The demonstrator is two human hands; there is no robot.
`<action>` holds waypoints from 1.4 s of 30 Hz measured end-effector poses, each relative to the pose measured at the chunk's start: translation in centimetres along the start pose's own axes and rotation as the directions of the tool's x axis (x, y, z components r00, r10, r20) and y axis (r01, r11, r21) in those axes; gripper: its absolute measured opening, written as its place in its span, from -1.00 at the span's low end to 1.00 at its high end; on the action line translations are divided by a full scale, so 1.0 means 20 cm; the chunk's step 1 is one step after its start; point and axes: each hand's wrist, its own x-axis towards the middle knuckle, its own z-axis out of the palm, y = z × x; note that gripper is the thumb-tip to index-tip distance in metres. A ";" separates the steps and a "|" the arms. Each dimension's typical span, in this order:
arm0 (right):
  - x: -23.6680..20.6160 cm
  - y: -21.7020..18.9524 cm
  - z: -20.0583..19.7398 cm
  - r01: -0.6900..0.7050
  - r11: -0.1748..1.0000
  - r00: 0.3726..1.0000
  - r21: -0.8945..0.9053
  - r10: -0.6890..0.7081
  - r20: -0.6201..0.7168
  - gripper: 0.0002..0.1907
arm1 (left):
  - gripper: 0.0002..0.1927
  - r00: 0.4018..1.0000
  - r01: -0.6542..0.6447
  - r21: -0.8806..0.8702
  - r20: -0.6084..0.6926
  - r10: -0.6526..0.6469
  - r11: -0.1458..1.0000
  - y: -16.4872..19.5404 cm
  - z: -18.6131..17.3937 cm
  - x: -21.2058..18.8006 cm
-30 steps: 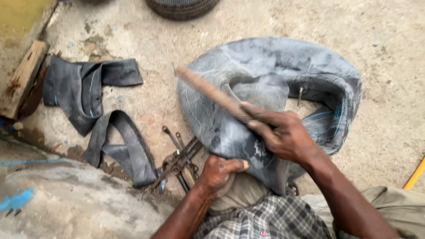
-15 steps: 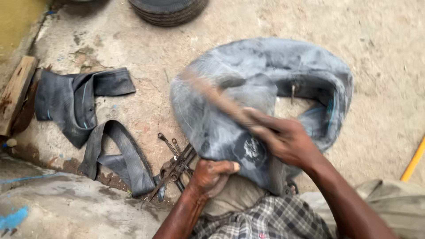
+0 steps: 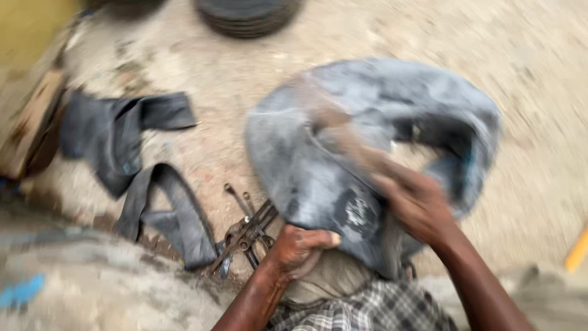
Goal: The person uses a wooden mallet to repeatedly strike a specific area on the inside of a tire inner tube. The person holds the tube steady with one hand while striking it with the other. The task appears to be part of a tire repair process.
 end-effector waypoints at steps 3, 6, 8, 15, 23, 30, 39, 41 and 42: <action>-0.28 -0.08 -0.10 -0.250 0.942 0.968 0.225 0.244 0.053 -0.50 | -0.54 0.987 0.146 -0.154 -0.042 -0.154 0.977 -0.09 -0.09 0.02; -0.32 -0.08 -0.08 -0.176 0.981 0.956 -0.080 0.190 0.225 -0.51 | -0.70 0.985 0.167 -0.123 0.057 -0.161 0.978 -0.17 -0.15 0.06; -0.18 -0.03 -0.01 -0.403 0.843 0.804 -0.356 0.512 0.304 -0.46 | -0.67 0.986 0.151 -0.141 0.092 -0.139 0.978 -0.16 -0.16 0.08; -0.10 -0.04 -0.04 0.070 0.989 0.995 0.132 -0.060 -0.080 -0.60 | -0.47 1.000 -0.010 0.318 0.023 0.003 0.948 0.08 -0.04 0.01; -0.11 0.00 0.03 -0.371 0.856 0.807 -0.360 0.489 0.331 -0.44 | -0.50 0.985 0.120 -0.251 0.154 -0.083 0.961 0.09 0.00 0.06; -0.15 -0.08 -0.05 -0.077 0.982 0.989 0.174 0.098 -0.112 -0.57 | -0.44 0.997 0.014 -0.205 0.080 0.002 0.979 0.05 -0.07 0.02; -0.03 0.07 0.04 -0.376 0.901 0.844 -0.216 0.429 0.323 -0.45 | -0.46 0.992 0.113 -0.244 0.077 -0.097 0.963 0.04 -0.08 0.06; -0.01 0.08 0.02 0.093 0.995 0.990 0.030 -0.096 0.101 -0.57 | -0.41 0.990 0.032 -0.234 0.139 0.000 0.972 0.04 -0.07 0.05; -0.04 0.06 0.00 0.348 0.932 0.937 0.105 -0.346 -0.041 -0.63 | -0.38 0.986 -0.010 -0.239 0.158 0.049 0.971 0.04 -0.08 0.04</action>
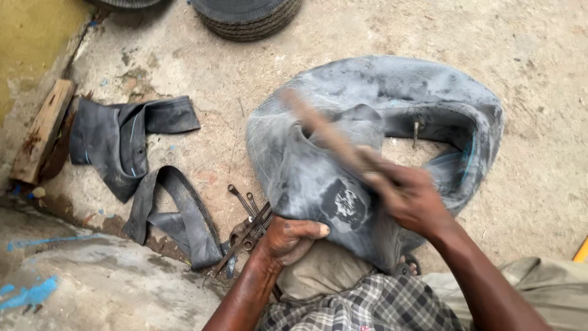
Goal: The person uses a wooden mallet to repeatedly strike a specific area on the inside of a tire inner tube. The person holds the tube steady with one hand while striking it with the other. The task appears to be part of a tire repair process.
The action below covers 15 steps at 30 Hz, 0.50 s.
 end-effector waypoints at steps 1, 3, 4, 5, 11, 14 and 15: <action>-0.04 -0.05 -0.03 -0.207 0.978 0.977 0.018 0.208 -0.054 -0.59 | -0.52 0.995 0.057 0.160 -0.089 -0.044 0.985 -0.01 -0.01 0.00; -0.15 -0.16 -0.08 -0.609 0.790 0.787 0.069 0.613 -0.076 -0.50 | -0.72 0.939 0.248 0.432 -0.326 -0.107 0.867 -0.02 -0.05 -0.01; -0.18 -0.19 -0.08 -0.785 0.615 0.611 0.069 0.788 -0.079 -0.45 | -0.70 0.959 0.195 0.315 -0.259 -0.113 0.929 -0.03 -0.06 -0.01; -0.20 -0.21 -0.07 -0.734 0.679 0.679 0.012 0.734 0.014 -0.45 | -0.64 0.979 0.145 0.186 -0.167 -0.114 0.972 -0.04 -0.07 0.00; -0.11 -0.03 0.03 -0.600 0.794 0.799 -0.094 0.601 -0.020 -0.53 | -0.58 0.994 0.048 0.042 -0.099 -0.043 0.998 0.03 0.04 -0.02; -0.18 -0.01 0.03 -0.564 0.816 0.787 0.124 0.577 -0.219 -0.52 | -0.52 0.988 -0.011 0.043 -0.154 0.017 0.999 0.07 0.15 -0.06; -0.24 -0.04 0.02 -0.499 0.846 0.799 0.187 0.533 -0.280 -0.51 | -0.48 0.980 -0.024 0.017 -0.197 0.027 1.000 0.07 0.17 -0.08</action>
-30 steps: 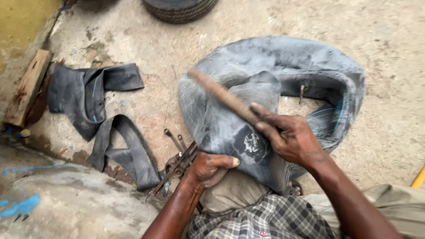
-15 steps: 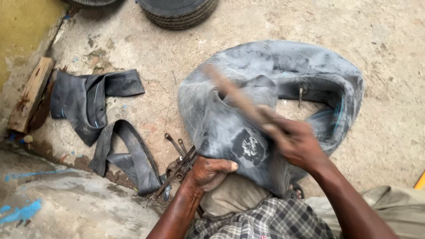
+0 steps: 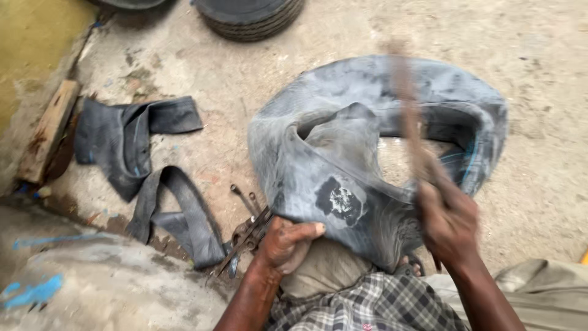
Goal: The person uses a wooden mallet to repeatedly strike a specific area on the inside of a tire inner tube. The person holds the tube steady with one hand while striking it with the other. The task appears to be part of a tire repair process.
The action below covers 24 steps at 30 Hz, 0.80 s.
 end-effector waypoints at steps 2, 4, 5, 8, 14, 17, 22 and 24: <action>-0.13 0.03 -0.03 -0.052 0.995 0.999 0.081 0.050 0.021 -0.47 | -0.56 1.000 -0.016 0.009 -0.003 0.017 1.000 0.00 0.02 -0.04; -0.23 0.06 -0.06 -0.107 0.993 0.991 0.043 0.103 0.086 -0.46 | -0.53 1.000 0.013 0.040 -0.004 -0.013 0.999 -0.03 0.04 -0.05; -0.26 0.07 -0.07 -0.117 0.993 0.981 -0.027 0.120 0.150 -0.47 | -0.49 1.000 0.031 0.072 -0.009 -0.030 0.997 -0.04 0.05 -0.06; -0.31 0.09 -0.06 -0.233 0.970 0.962 -0.069 0.240 0.131 -0.47 | -0.55 0.992 0.120 0.152 -0.043 -0.115 0.981 -0.10 0.10 -0.06; -0.28 0.07 -0.01 -0.225 0.974 0.965 0.012 0.221 0.143 -0.48 | -0.59 0.964 0.206 0.433 -0.246 -0.105 0.878 -0.11 0.15 -0.02; -0.24 0.05 0.00 -0.361 0.932 0.919 -0.038 0.363 0.154 -0.45 | -0.64 0.974 0.067 0.489 -0.222 0.049 0.870 0.00 0.12 0.07; -0.17 0.01 0.03 -0.147 0.983 0.976 -0.110 0.162 0.143 -0.47 | -0.47 0.943 -0.092 0.269 -0.287 0.171 0.959 0.04 0.14 0.14; -0.16 0.00 0.04 0.359 0.930 0.916 -0.075 -0.335 0.222 -0.54 | -0.51 0.973 -0.148 0.220 -0.143 0.182 0.964 -0.01 0.16 0.10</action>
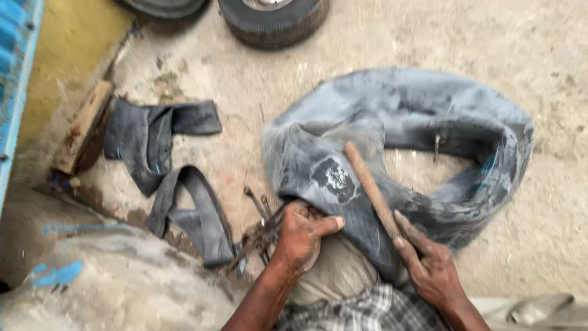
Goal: The person uses a wooden mallet to repeatedly strike a specific area on the inside of a tire inner tube. The person holds the tube steady with one hand while striking it with the other. The task appears to be part of a tire repair process.
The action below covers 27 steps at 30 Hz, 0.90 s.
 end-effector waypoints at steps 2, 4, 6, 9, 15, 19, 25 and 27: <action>-0.02 0.00 0.00 -0.519 0.851 0.853 0.080 0.511 0.103 -0.47 | -0.54 0.999 0.014 0.004 -0.047 -0.014 1.000 -0.04 0.00 -0.06; -0.06 0.03 0.00 -0.680 0.728 0.730 0.083 0.664 0.162 -0.42 | -0.55 0.998 -0.023 -0.008 -0.063 0.022 1.000 -0.06 0.00 -0.07; -0.09 0.06 -0.03 -0.591 0.805 0.801 0.055 0.578 0.154 -0.42 | -0.54 0.996 -0.080 -0.042 -0.048 0.078 0.996 -0.08 0.00 -0.08; -0.13 0.12 -0.09 -0.614 0.788 0.761 -0.038 0.604 0.236 -0.39 | -0.54 0.995 -0.030 -0.064 -0.093 0.024 0.998 -0.09 -0.01 -0.06; -0.12 0.01 -0.18 -0.098 0.987 0.954 0.124 0.058 0.295 -0.53 | -0.71 0.999 0.043 -0.209 -0.015 -0.047 0.977 -0.15 -0.04 -0.07; 0.07 -0.03 -0.08 -0.436 0.852 0.759 -0.289 0.521 0.392 -0.43 | -0.56 0.975 0.127 -0.222 -0.154 -0.163 0.967 -0.15 -0.07 -0.04; 0.43 0.07 0.08 -0.075 0.997 0.924 -0.012 0.074 0.376 -0.51 | -0.77 0.999 -0.027 -0.151 0.019 0.030 0.988 -0.09 -0.04 -0.06; 0.37 0.02 0.01 -0.288 0.941 0.909 -0.178 0.327 0.258 -0.52 | -0.78 1.000 -0.008 -0.104 -0.016 0.006 0.995 -0.13 -0.02 -0.07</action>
